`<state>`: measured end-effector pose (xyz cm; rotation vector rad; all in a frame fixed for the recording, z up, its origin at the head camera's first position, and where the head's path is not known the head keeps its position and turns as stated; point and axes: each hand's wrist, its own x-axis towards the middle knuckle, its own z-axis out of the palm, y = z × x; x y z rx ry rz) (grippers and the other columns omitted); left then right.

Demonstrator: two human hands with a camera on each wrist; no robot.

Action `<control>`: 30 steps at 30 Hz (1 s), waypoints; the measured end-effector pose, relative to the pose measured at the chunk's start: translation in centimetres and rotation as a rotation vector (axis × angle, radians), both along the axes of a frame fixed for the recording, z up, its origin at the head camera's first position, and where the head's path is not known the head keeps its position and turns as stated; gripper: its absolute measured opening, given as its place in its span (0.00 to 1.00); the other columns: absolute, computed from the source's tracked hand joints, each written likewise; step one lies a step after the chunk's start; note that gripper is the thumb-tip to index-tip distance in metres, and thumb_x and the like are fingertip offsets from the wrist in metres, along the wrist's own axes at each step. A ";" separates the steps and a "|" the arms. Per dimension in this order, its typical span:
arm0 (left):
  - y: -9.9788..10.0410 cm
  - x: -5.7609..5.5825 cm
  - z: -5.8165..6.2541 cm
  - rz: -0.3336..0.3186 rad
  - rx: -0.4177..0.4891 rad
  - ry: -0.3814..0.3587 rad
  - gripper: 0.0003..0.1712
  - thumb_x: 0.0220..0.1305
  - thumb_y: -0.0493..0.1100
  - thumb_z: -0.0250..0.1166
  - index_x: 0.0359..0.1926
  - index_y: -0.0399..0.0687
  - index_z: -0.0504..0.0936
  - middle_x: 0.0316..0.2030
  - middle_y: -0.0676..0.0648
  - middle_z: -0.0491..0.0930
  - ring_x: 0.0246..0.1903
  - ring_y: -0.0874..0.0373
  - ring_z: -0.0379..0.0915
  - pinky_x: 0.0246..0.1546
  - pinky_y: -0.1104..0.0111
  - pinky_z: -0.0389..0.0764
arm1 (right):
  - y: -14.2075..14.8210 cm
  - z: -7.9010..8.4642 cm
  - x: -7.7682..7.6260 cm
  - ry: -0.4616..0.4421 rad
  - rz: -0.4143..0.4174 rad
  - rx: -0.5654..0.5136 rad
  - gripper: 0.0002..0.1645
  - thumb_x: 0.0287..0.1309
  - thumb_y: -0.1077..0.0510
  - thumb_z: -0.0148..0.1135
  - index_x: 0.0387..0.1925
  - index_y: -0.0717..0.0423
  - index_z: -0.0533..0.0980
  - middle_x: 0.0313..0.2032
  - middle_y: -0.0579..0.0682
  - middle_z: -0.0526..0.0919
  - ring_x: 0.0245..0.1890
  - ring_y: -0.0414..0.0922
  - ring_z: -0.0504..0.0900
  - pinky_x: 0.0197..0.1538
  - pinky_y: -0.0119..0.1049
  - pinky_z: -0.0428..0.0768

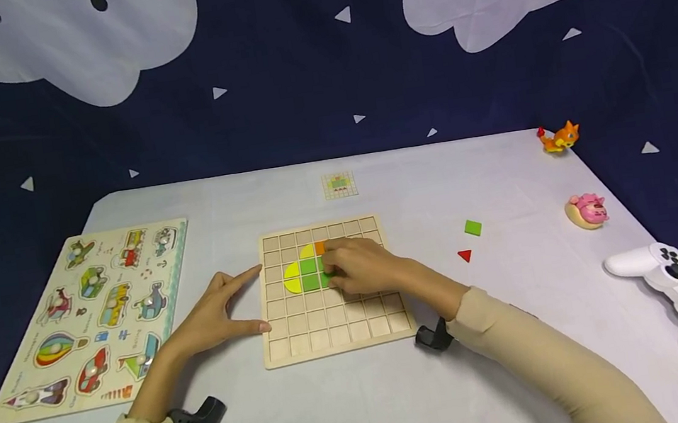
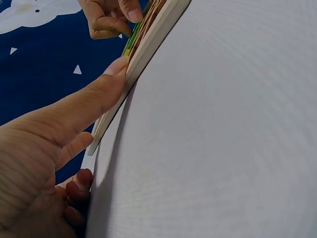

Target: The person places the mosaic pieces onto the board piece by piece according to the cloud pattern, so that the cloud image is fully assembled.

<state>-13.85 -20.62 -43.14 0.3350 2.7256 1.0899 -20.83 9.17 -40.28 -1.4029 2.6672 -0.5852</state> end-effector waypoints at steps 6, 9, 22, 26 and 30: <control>0.0 0.2 0.0 0.003 -0.005 -0.005 0.61 0.41 0.58 0.82 0.75 0.54 0.62 0.41 0.44 0.64 0.39 0.53 0.62 0.46 0.59 0.67 | 0.0 0.1 0.5 0.073 -0.020 0.041 0.07 0.57 0.53 0.71 0.33 0.52 0.83 0.31 0.43 0.75 0.29 0.37 0.69 0.36 0.31 0.72; 0.0 0.2 0.0 0.000 -0.006 -0.002 0.61 0.41 0.59 0.82 0.75 0.54 0.62 0.41 0.44 0.64 0.39 0.53 0.62 0.46 0.60 0.66 | 0.6 0.0 0.6 0.120 -0.063 0.024 0.10 0.58 0.50 0.71 0.36 0.52 0.85 0.32 0.44 0.75 0.29 0.37 0.68 0.37 0.33 0.72; 0.0 0.2 0.0 -0.006 -0.017 0.010 0.60 0.41 0.59 0.81 0.75 0.54 0.63 0.42 0.44 0.65 0.40 0.53 0.63 0.46 0.59 0.66 | 9.8 0.7 -0.9 0.148 -0.405 -0.079 0.16 0.57 0.55 0.71 0.45 0.60 0.84 0.36 0.51 0.78 0.33 0.46 0.78 0.33 0.40 0.75; 0.0 0.2 0.0 -0.010 -0.009 0.011 0.60 0.42 0.59 0.81 0.75 0.53 0.63 0.42 0.44 0.64 0.40 0.53 0.62 0.46 0.59 0.66 | 13.5 0.4 -1.5 0.173 -0.512 -0.072 0.15 0.56 0.57 0.71 0.44 0.61 0.84 0.35 0.53 0.77 0.28 0.45 0.74 0.30 0.39 0.71; 0.0 0.1 0.0 -0.011 -0.008 0.009 0.60 0.42 0.58 0.81 0.75 0.53 0.63 0.42 0.44 0.64 0.39 0.53 0.62 0.45 0.60 0.66 | 16.4 0.4 -1.6 0.149 -0.598 -0.037 0.16 0.56 0.58 0.71 0.44 0.62 0.84 0.35 0.53 0.76 0.28 0.46 0.71 0.30 0.39 0.69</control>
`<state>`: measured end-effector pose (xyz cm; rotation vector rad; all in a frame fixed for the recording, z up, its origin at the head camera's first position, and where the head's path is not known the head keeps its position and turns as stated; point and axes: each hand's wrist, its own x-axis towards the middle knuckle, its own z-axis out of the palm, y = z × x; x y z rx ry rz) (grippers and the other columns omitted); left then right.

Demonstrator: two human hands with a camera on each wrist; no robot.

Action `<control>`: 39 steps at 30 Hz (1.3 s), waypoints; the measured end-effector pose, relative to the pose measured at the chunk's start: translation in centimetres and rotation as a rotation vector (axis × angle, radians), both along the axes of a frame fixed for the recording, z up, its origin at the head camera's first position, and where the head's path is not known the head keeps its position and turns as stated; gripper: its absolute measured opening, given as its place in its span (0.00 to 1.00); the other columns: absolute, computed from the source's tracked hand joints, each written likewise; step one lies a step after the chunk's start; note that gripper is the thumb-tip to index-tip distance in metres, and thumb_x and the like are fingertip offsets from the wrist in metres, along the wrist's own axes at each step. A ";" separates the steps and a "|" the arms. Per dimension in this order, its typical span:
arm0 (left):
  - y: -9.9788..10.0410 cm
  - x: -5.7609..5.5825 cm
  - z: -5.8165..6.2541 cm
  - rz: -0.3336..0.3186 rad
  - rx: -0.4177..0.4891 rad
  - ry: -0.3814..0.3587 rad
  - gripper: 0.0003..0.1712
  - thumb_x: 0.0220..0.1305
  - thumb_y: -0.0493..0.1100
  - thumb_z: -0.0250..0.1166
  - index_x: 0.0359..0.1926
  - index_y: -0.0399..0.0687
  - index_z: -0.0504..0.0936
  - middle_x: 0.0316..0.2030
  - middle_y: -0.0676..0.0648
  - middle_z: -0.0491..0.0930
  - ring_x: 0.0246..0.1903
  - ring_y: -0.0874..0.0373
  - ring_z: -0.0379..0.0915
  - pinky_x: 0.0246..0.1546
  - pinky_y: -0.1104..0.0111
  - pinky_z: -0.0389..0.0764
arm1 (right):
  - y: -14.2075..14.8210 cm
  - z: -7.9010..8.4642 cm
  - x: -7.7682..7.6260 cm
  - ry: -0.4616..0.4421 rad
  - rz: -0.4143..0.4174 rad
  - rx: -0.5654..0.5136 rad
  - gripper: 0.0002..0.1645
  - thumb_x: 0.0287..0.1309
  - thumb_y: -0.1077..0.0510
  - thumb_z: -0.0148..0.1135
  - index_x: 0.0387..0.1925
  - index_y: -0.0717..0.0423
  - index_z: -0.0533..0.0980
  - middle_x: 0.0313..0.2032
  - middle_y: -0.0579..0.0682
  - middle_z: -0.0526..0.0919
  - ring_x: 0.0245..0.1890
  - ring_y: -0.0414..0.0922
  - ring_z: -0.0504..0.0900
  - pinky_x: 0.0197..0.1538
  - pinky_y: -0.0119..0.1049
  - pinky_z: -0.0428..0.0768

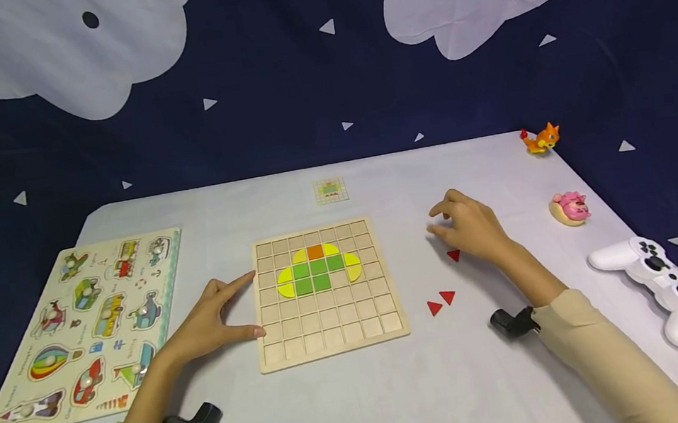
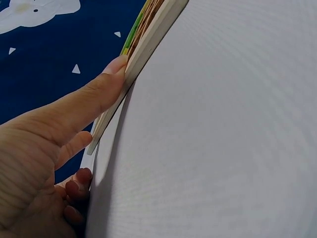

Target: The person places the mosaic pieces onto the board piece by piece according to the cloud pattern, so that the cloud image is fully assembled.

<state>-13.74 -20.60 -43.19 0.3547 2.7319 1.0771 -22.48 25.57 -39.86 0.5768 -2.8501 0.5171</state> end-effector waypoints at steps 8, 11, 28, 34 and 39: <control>-0.1 0.0 0.0 0.004 0.005 -0.010 0.60 0.42 0.59 0.81 0.75 0.54 0.62 0.41 0.44 0.63 0.40 0.53 0.62 0.46 0.59 0.66 | 2.9 0.2 0.3 -0.058 -0.119 0.033 0.18 0.56 0.55 0.70 0.44 0.65 0.84 0.35 0.56 0.76 0.32 0.51 0.76 0.30 0.46 0.72; -0.1 0.0 0.0 0.007 0.004 -0.010 0.60 0.42 0.58 0.81 0.75 0.54 0.62 0.41 0.44 0.63 0.39 0.53 0.62 0.46 0.59 0.66 | 3.5 0.1 0.3 -0.078 -0.138 0.040 0.20 0.55 0.54 0.71 0.44 0.66 0.84 0.35 0.57 0.76 0.33 0.51 0.76 0.31 0.48 0.73; -0.1 0.0 -0.1 0.008 0.008 -0.014 0.60 0.42 0.58 0.81 0.75 0.54 0.63 0.41 0.44 0.63 0.39 0.53 0.62 0.45 0.59 0.66 | 4.7 -0.4 0.1 -0.163 -0.096 0.057 0.18 0.53 0.54 0.73 0.36 0.68 0.85 0.34 0.57 0.77 0.33 0.51 0.75 0.34 0.44 0.71; -0.1 -0.1 -0.2 0.002 0.005 -0.010 0.60 0.42 0.58 0.81 0.75 0.54 0.63 0.40 0.45 0.63 0.39 0.53 0.62 0.45 0.60 0.66 | 4.2 -0.3 0.3 -0.144 -0.055 0.052 0.16 0.50 0.53 0.75 0.33 0.64 0.85 0.34 0.54 0.77 0.32 0.48 0.74 0.33 0.41 0.70; -0.1 -0.1 -0.1 0.007 0.007 -0.011 0.60 0.42 0.58 0.82 0.75 0.54 0.63 0.40 0.45 0.63 0.39 0.53 0.62 0.45 0.60 0.66 | 2.5 0.0 0.7 -0.109 -0.004 0.027 0.14 0.50 0.54 0.75 0.33 0.63 0.86 0.34 0.52 0.77 0.31 0.46 0.73 0.33 0.40 0.70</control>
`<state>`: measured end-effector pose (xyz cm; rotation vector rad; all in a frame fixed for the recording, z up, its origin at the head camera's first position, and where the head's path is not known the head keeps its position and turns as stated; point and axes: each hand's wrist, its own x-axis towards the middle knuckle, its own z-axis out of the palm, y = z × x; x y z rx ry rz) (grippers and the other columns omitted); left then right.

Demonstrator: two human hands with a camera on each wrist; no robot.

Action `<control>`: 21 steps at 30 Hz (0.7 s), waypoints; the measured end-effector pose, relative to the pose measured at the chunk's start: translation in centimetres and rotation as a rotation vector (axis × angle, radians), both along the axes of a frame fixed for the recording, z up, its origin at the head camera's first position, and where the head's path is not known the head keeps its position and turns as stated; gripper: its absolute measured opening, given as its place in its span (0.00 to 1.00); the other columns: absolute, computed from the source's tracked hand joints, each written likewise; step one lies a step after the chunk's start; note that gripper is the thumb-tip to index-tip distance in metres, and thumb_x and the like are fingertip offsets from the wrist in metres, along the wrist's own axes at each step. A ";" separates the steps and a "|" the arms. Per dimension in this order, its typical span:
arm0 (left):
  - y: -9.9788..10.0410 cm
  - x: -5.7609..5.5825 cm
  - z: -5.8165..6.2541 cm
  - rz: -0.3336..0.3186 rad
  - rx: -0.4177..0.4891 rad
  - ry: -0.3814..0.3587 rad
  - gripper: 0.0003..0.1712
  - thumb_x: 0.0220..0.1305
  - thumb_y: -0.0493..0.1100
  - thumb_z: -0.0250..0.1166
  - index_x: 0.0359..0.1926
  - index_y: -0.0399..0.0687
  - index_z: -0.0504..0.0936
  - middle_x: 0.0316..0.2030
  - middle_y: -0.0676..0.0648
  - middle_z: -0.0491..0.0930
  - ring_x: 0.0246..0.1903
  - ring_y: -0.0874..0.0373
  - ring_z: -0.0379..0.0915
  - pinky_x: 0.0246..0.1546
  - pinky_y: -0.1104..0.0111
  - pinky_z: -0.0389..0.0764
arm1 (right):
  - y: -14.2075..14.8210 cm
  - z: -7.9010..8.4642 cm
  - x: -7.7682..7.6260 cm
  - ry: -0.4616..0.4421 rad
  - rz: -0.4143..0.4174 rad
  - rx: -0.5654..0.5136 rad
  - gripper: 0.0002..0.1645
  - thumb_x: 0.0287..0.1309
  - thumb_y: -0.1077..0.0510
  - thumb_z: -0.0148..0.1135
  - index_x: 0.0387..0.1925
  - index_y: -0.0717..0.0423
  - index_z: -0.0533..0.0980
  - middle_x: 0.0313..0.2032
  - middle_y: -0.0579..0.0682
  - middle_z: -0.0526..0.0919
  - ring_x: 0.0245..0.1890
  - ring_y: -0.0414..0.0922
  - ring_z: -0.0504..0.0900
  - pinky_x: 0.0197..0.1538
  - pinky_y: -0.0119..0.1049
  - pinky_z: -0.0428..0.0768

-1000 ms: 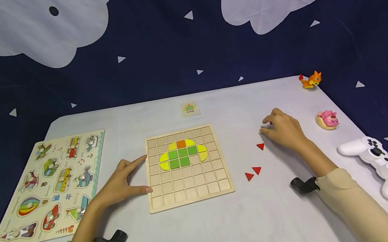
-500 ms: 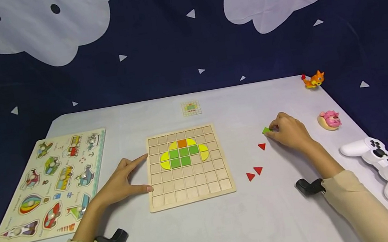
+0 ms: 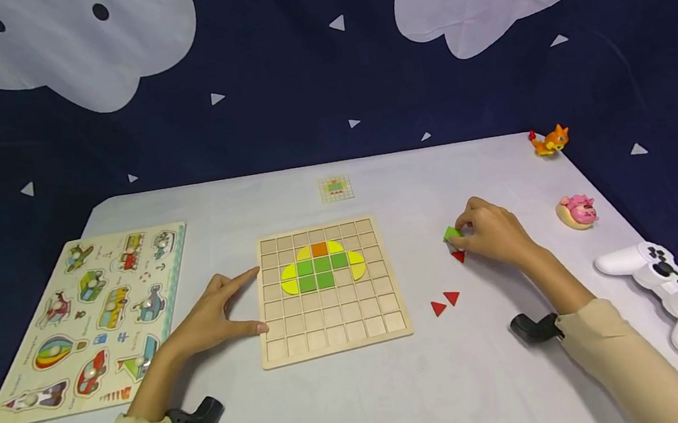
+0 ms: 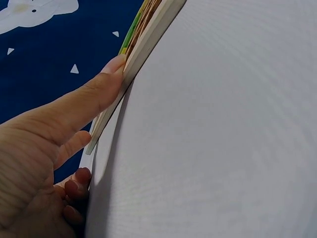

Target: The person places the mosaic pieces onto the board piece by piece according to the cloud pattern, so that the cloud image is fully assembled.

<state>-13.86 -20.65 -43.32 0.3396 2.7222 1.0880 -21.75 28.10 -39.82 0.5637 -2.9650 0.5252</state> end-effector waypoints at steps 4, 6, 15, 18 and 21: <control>0.0 0.0 0.0 0.002 0.001 -0.004 0.60 0.41 0.58 0.82 0.75 0.55 0.63 0.41 0.44 0.63 0.39 0.53 0.62 0.45 0.60 0.66 | -1.8 0.2 0.2 0.008 0.049 0.008 0.13 0.50 0.55 0.75 0.33 0.61 0.86 0.33 0.51 0.76 0.30 0.44 0.72 0.32 0.39 0.70; 0.0 -0.1 0.0 0.000 0.001 -0.005 0.60 0.42 0.58 0.82 0.75 0.55 0.63 0.41 0.44 0.63 0.39 0.53 0.62 0.45 0.60 0.66 | -2.8 0.4 0.3 0.018 0.070 0.009 0.13 0.50 0.55 0.75 0.33 0.61 0.86 0.33 0.50 0.75 0.29 0.44 0.71 0.32 0.39 0.70; -0.1 -0.1 0.1 -0.002 0.006 -0.007 0.60 0.42 0.58 0.82 0.75 0.55 0.63 0.41 0.44 0.63 0.40 0.52 0.62 0.46 0.59 0.66 | -7.5 0.9 0.9 0.021 0.172 -0.005 0.13 0.48 0.55 0.76 0.33 0.59 0.86 0.33 0.50 0.74 0.29 0.42 0.70 0.33 0.37 0.70; -0.1 -0.1 0.1 -0.002 0.006 -0.009 0.60 0.42 0.58 0.82 0.75 0.55 0.63 0.41 0.44 0.63 0.39 0.52 0.62 0.46 0.59 0.66 | -8.7 0.8 1.0 0.012 0.208 -0.008 0.13 0.49 0.54 0.76 0.33 0.59 0.86 0.33 0.49 0.74 0.29 0.41 0.70 0.33 0.36 0.70; 0.0 -0.1 0.1 0.000 0.004 -0.013 0.60 0.42 0.58 0.82 0.75 0.55 0.63 0.41 0.44 0.63 0.39 0.52 0.62 0.46 0.60 0.66 | -9.8 0.7 1.1 0.005 0.246 -0.022 0.13 0.49 0.54 0.76 0.34 0.58 0.86 0.33 0.48 0.74 0.30 0.41 0.71 0.34 0.36 0.71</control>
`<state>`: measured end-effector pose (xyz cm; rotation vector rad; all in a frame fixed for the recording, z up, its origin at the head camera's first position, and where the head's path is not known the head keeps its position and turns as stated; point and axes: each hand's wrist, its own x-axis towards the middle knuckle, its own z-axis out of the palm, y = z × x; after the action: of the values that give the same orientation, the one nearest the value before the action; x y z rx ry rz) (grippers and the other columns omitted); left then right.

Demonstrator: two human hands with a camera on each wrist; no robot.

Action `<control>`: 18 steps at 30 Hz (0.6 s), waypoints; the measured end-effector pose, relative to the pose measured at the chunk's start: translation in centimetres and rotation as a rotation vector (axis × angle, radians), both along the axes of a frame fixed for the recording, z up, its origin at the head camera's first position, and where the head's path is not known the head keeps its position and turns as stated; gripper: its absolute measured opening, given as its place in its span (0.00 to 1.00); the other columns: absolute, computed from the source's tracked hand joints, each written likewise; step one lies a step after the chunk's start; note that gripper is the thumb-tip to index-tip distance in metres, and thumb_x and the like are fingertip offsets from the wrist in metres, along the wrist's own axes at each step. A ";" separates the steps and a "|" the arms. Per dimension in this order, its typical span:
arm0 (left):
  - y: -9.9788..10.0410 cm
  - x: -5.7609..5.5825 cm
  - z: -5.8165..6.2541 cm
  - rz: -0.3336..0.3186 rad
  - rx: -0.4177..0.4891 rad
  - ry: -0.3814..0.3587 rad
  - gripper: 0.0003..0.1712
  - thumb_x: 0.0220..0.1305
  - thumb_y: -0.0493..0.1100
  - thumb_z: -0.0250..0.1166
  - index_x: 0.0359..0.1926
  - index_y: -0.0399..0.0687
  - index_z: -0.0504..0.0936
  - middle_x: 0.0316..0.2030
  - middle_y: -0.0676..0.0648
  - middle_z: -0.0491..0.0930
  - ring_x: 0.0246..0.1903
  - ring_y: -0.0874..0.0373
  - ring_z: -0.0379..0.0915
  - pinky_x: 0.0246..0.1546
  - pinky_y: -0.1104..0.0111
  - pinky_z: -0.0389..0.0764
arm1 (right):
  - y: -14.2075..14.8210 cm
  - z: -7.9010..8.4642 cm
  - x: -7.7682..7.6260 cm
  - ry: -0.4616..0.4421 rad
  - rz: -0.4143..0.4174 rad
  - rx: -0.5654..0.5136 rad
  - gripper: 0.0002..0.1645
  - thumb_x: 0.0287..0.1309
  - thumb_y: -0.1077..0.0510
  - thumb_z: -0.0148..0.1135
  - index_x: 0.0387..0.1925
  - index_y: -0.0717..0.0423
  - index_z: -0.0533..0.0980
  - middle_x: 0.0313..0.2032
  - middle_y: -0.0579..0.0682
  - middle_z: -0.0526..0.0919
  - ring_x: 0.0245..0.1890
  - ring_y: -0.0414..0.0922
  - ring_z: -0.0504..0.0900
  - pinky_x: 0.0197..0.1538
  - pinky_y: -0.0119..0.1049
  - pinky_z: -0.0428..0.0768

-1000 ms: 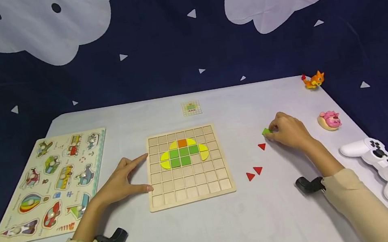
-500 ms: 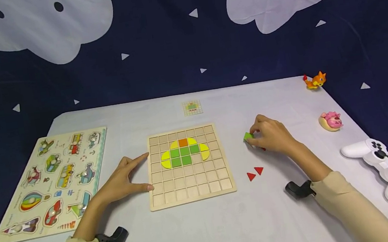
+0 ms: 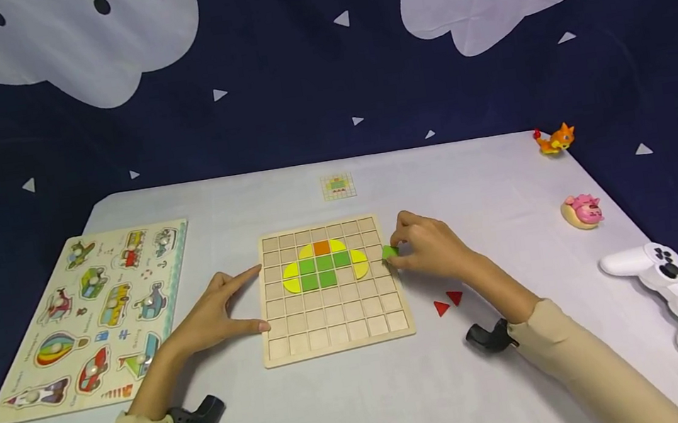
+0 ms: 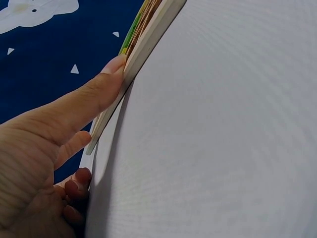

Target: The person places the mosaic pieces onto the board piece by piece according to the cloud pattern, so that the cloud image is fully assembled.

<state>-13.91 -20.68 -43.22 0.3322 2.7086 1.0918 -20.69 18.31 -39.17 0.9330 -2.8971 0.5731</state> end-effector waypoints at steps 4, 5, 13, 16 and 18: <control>0.0 0.0 0.0 0.007 0.005 -0.007 0.60 0.42 0.58 0.82 0.75 0.55 0.63 0.41 0.44 0.63 0.40 0.52 0.62 0.46 0.60 0.66 | -1.4 -0.4 0.1 -0.003 0.050 -0.020 0.13 0.50 0.54 0.76 0.35 0.58 0.86 0.33 0.46 0.73 0.31 0.41 0.72 0.35 0.37 0.73; 0.0 0.0 0.0 0.008 0.007 -0.009 0.60 0.42 0.58 0.82 0.75 0.55 0.63 0.41 0.44 0.63 0.40 0.52 0.62 0.46 0.59 0.66 | -1.7 -0.4 0.1 0.001 0.065 -0.022 0.14 0.50 0.54 0.75 0.35 0.58 0.86 0.33 0.45 0.73 0.31 0.41 0.72 0.35 0.36 0.73; 0.1 0.0 0.0 0.009 0.004 -0.006 0.60 0.41 0.58 0.82 0.75 0.55 0.63 0.41 0.45 0.63 0.39 0.53 0.61 0.46 0.60 0.66 | -4.2 -0.5 0.5 0.030 0.178 -0.031 0.12 0.50 0.54 0.75 0.34 0.58 0.86 0.33 0.46 0.74 0.29 0.39 0.72 0.36 0.35 0.76; 0.1 0.0 0.0 0.008 0.008 0.000 0.60 0.41 0.58 0.82 0.75 0.55 0.63 0.41 0.45 0.63 0.40 0.53 0.61 0.46 0.60 0.66 | -4.9 -0.7 0.6 0.041 0.207 -0.020 0.12 0.50 0.53 0.75 0.33 0.57 0.86 0.33 0.46 0.75 0.30 0.39 0.72 0.37 0.35 0.76; 0.1 0.0 0.0 0.009 0.009 0.003 0.60 0.41 0.57 0.82 0.75 0.55 0.63 0.41 0.45 0.63 0.40 0.53 0.62 0.46 0.60 0.66 | -5.3 -0.9 0.6 0.049 0.222 -0.009 0.12 0.50 0.53 0.75 0.33 0.57 0.86 0.33 0.46 0.75 0.30 0.38 0.71 0.36 0.35 0.76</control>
<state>-13.92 -20.59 -43.24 0.3237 2.7111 1.1073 -20.13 13.02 -40.02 1.2584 -2.7647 0.5655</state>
